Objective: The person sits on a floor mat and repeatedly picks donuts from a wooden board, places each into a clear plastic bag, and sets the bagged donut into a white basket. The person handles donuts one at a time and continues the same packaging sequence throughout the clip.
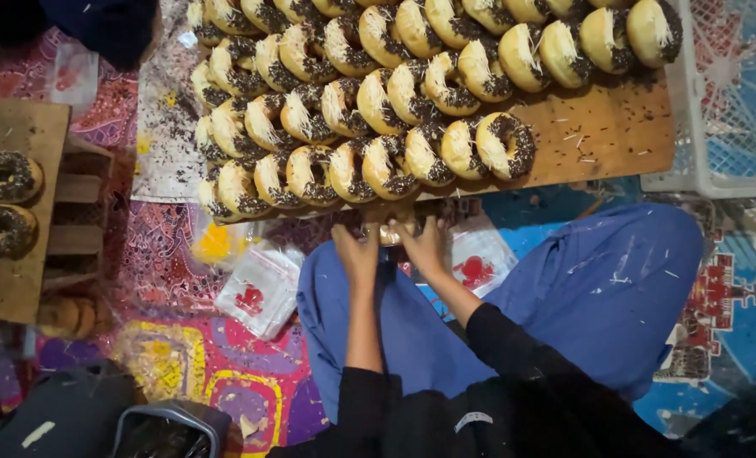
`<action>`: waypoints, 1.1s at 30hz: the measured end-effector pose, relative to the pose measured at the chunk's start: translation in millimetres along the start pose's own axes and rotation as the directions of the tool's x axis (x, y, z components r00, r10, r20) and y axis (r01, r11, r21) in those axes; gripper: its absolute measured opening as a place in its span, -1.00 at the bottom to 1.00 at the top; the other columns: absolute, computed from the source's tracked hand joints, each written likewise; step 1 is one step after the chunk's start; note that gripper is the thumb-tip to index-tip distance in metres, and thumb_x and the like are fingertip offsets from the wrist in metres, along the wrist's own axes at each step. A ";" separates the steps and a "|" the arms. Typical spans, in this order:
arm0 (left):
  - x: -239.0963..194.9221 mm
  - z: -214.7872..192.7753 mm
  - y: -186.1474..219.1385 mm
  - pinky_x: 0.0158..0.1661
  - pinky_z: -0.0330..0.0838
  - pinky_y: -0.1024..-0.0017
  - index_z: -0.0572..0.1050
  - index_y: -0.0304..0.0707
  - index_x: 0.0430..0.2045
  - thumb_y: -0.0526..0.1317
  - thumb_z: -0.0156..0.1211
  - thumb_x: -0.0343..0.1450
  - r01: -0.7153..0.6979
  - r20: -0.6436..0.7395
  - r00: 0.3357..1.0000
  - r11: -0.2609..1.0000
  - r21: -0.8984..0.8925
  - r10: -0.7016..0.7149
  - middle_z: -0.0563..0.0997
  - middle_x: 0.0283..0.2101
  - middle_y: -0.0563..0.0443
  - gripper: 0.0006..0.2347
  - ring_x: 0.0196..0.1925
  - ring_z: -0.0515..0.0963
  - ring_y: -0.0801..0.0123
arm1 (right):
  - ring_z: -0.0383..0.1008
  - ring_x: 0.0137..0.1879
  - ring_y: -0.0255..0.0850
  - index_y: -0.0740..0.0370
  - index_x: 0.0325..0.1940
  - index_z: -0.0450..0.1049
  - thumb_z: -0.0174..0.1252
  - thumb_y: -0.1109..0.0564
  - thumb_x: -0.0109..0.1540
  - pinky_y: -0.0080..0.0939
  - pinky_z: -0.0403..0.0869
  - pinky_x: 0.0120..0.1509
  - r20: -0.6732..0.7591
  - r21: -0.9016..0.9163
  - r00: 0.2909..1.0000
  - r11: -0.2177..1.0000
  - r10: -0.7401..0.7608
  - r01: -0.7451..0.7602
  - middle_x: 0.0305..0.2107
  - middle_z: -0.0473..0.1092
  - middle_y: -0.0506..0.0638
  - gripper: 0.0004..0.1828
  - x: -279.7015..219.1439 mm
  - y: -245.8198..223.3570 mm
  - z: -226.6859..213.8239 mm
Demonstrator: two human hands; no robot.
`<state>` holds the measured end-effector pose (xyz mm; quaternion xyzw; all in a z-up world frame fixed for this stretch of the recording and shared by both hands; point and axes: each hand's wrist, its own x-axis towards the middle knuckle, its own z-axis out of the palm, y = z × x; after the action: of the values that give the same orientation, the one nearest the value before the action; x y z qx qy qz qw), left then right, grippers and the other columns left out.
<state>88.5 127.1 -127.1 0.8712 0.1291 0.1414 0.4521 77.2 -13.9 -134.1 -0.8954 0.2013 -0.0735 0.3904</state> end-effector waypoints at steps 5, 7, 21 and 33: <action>36.0 24.7 -40.0 -0.02 0.44 0.08 0.60 -0.55 -0.33 0.26 0.21 0.37 0.262 0.443 0.836 0.945 0.194 -0.323 0.64 -0.29 -0.38 -0.40 -0.08 0.65 -0.13 | 0.61 -0.26 0.03 0.56 -0.13 0.57 0.33 -0.16 0.15 -0.09 0.52 -0.25 0.584 0.331 0.699 0.665 0.413 -0.670 -0.28 0.57 0.34 -0.39 23.7 -4.6 -5.1; 43.3 28.0 -34.8 -0.02 0.46 0.13 0.62 -0.54 -0.29 0.30 0.18 0.30 0.519 0.564 0.668 0.847 0.115 -0.486 0.67 -0.28 -0.32 -0.35 -0.03 0.67 -0.07 | 0.63 -0.36 -0.08 0.43 -0.15 0.56 0.31 -0.09 0.11 -0.04 0.60 -0.34 0.708 0.468 0.603 0.394 0.368 -0.791 -0.33 0.56 0.17 -0.51 31.9 -9.1 -14.0; -139.9 -215.3 118.4 0.56 -0.30 -0.01 -0.44 -0.27 0.52 0.30 0.47 0.13 -0.197 0.354 0.872 0.905 -0.376 0.337 -0.17 0.60 -0.38 0.29 0.59 0.12 -0.09 | 0.08 0.58 0.23 0.09 0.62 -0.46 0.59 -0.23 -0.14 0.28 -0.11 0.68 0.286 0.728 0.360 0.446 -0.888 0.520 0.42 0.05 0.32 0.62 -104.2 -71.0 -154.4; -169.8 -182.5 61.3 0.57 -0.16 -0.12 -0.33 -0.22 0.55 0.36 0.31 0.09 -0.365 0.286 0.858 0.899 -0.244 0.426 0.37 0.37 -0.25 0.23 0.55 0.21 -0.11 | 0.05 0.62 0.25 0.02 0.66 -0.45 0.57 -0.22 0.06 0.22 0.11 0.67 0.285 0.832 0.287 0.385 -0.915 0.400 0.52 -0.08 0.32 0.49 -117.9 -52.9 -150.3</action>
<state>-129.1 170.1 2.0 0.8454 -0.1446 0.0936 0.5056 -57.2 -32.8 10.3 -0.6478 -0.4319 0.0583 0.6249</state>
